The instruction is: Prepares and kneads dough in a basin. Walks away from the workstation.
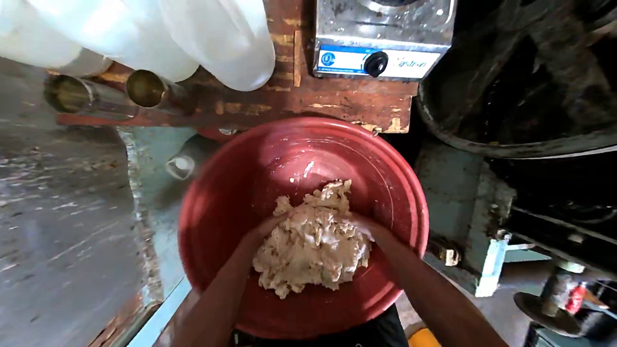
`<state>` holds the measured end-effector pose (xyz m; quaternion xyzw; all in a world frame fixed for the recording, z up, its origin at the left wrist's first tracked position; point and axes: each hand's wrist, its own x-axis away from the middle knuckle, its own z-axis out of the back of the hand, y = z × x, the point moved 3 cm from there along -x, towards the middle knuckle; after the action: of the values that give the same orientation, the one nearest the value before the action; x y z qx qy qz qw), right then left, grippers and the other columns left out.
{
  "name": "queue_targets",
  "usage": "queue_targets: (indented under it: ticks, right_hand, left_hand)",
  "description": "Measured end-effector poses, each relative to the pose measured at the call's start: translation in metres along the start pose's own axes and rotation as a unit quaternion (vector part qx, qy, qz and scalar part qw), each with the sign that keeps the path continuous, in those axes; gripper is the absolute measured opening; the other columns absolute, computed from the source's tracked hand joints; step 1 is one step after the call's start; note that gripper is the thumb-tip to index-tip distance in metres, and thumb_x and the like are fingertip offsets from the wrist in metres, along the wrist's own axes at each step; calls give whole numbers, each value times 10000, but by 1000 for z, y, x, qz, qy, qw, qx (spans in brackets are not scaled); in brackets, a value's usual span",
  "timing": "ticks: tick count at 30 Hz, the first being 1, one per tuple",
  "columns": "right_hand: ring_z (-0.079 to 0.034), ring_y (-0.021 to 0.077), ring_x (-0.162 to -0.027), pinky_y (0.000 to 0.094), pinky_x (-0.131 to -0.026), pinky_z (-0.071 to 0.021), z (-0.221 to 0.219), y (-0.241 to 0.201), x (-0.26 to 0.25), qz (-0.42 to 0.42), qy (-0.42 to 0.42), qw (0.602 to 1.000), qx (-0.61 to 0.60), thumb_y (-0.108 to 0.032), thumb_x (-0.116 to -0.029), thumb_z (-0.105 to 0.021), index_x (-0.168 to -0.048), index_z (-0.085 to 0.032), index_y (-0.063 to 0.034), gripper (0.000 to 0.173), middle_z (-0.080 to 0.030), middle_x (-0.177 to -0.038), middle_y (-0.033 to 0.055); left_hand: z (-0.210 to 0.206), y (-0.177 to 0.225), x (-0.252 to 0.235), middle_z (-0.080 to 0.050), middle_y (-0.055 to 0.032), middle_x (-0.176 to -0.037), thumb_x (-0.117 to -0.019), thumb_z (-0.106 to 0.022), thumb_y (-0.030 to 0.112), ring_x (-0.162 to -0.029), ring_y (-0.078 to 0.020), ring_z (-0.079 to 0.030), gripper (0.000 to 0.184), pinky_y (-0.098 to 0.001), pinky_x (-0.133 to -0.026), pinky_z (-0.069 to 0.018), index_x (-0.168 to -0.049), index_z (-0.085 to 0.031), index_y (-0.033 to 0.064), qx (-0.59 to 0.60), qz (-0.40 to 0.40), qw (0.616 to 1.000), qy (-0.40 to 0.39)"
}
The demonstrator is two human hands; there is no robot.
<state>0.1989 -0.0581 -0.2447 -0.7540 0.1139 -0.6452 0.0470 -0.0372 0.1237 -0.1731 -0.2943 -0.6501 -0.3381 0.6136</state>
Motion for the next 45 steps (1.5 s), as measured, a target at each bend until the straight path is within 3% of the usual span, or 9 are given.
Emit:
queue_targets:
  ticks: [2,5,11,16,19,27,37,41,45]
  right_hand:
    - [-575,205,-1281,423,-1094,-466,-15,3,9,7,-3,999,-32,-388,-1047,-581,-1458,-524,-70,522,-596,-1412,137]
    - [-672,173,-1087,382,-973,-564,-35,-4,40,52,-20,998,-10,-261,-958,-724,-1371,-567,-31,499,-686,-1219,121]
    - [-615,297,-1246,522,-1083,-500,-69,-23,136,138,42,957,253,-456,-702,-886,-1406,-530,-15,903,-633,-1331,189]
    - [-410,449,-1441,627,-1175,-343,-122,-8,161,137,65,872,466,-484,-881,-737,-1303,-645,1,649,-472,-1512,283]
    - [-447,486,-1394,699,-1095,-376,-165,-12,150,112,86,826,546,-183,-945,-636,-1298,-654,-14,392,-500,-1465,304]
    - [-465,517,-1365,702,-1071,-405,-162,-60,40,-42,85,834,543,-105,-997,-541,-1316,-605,81,375,-488,-1455,342]
    - [-559,482,-1286,691,-983,-472,-114,-139,-35,-148,-10,840,522,-181,-976,-604,-1309,-610,62,413,-566,-1400,296]
    - [-590,475,-1229,725,-934,-466,-90,-142,-40,-83,-31,849,521,-282,-850,-754,-1238,-655,32,509,-615,-1334,273]
    - [-586,482,-1249,734,-987,-458,-64,-94,-13,27,19,897,441,-440,-839,-762,-1520,-484,-145,792,-603,-1391,241]
  left_hand:
    - [0,-18,-31,-546,-357,-1374,-1106,-430,319,-1214,-393,-622,568,-504,-955,-558,-1461,-413,-123,-27,-165,975,-146]
    - [-9,-29,-25,-687,-133,-1248,-914,-738,445,-1121,-199,-682,687,-427,-980,-570,-1430,-519,47,15,-126,983,-132]
    - [-13,-49,94,-691,-94,-1252,-703,-922,446,-1167,-172,-664,848,-415,-1044,-543,-1372,-573,59,-136,-235,961,-46]
    - [-35,-114,91,-302,-97,-1671,-671,-823,698,-1506,-350,-330,1117,-623,-1180,-304,-1578,-388,213,-387,-291,869,102]
    - [-64,-126,83,-172,-139,-1711,-680,-894,379,-1558,-449,-131,1168,-698,-1206,-142,-1641,-251,208,-456,-225,851,135]
    - [-76,-76,-10,-56,-112,-1734,-798,-786,142,-1526,-553,-103,1031,-815,-1101,-196,-1648,-203,159,-527,-124,824,167]
    - [-7,-2,-77,-408,-134,-1604,-756,-839,347,-1448,-366,-412,973,-639,-1158,-296,-1581,-371,127,-552,-220,804,17]
    - [-5,10,-74,-473,-117,-1558,-701,-869,373,-1415,-341,-458,1014,-582,-1176,-314,-1569,-395,151,-556,-202,806,30]
    - [-7,32,-33,-245,-161,-1682,-762,-881,412,-1508,-442,-280,1044,-697,-1179,-248,-1588,-344,66,-543,-161,822,-49]
